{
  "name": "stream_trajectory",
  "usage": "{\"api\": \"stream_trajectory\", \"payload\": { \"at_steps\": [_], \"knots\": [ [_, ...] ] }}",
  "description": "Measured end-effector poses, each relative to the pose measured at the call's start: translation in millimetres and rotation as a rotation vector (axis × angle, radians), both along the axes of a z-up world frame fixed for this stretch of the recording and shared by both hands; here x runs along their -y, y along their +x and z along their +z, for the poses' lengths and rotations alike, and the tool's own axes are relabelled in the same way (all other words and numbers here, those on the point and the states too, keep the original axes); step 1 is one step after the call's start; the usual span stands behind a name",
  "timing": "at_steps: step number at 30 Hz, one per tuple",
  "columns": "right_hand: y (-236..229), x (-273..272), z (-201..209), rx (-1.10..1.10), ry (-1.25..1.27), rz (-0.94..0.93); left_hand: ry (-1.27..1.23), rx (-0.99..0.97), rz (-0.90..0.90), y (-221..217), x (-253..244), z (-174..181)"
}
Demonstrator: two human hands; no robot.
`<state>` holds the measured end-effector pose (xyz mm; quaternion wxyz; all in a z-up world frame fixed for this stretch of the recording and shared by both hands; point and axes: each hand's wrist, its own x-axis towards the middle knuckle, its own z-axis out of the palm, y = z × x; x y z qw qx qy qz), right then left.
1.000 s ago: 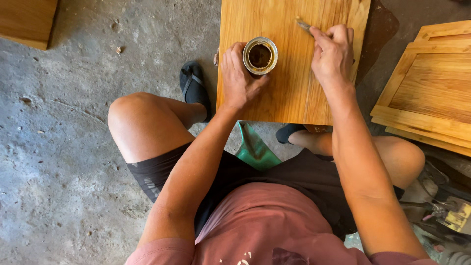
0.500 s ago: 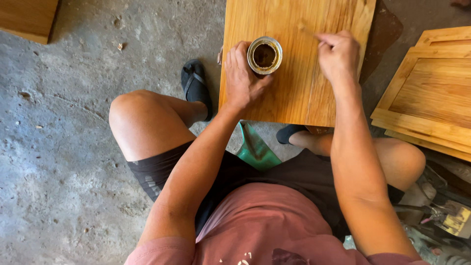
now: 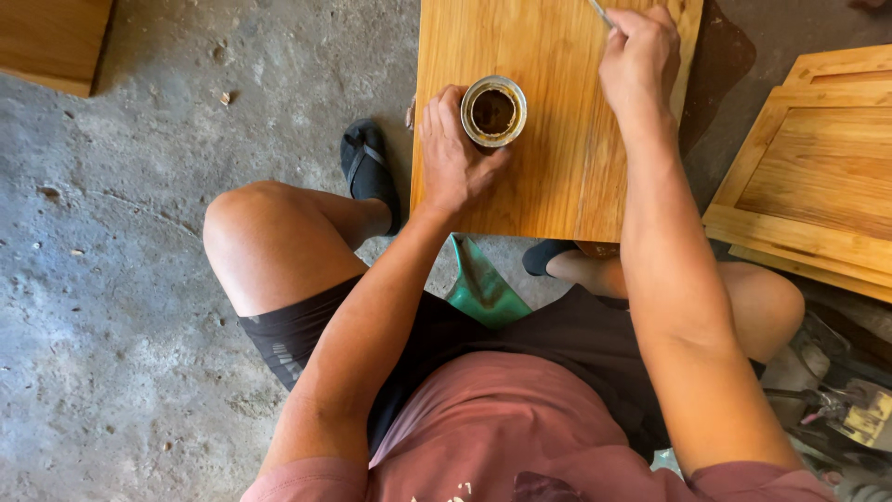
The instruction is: The person sits on a low stool and applies a dark liquid finish to rectangular wooden boards using a small brush. They repeatedly dip the brush into a can and spread the finish across the surface of each board, handling the boards one at a time.
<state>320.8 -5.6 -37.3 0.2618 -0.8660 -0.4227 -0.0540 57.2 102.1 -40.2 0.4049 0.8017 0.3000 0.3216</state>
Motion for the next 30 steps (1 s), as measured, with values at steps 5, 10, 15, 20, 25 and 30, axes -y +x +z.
{"api": "stream_trajectory", "payload": {
  "at_steps": [5,10,15,20,25,30],
  "knots": [
    [19,-20,-6,0.156,-0.042,0.096,0.013,-0.012,-0.006,-1,-4,0],
    [14,-10,-7,0.092,-0.014,0.143,-0.004,0.015,-0.020,-2,-1,-2],
    [9,-17,-5,-0.219,0.051,-0.054,0.000,0.027,-0.013,-3,-2,-2],
    [-5,-46,-12,-0.050,0.015,-0.043,0.011,0.009,-0.007,0,-3,-3],
    [-5,-52,-23,-0.632,0.354,-0.417,0.017,0.021,-0.021,-2,-3,-2],
    [13,-37,-32,-0.006,0.051,-0.096,0.002,0.012,-0.011,-2,-4,0]
  ]
}}
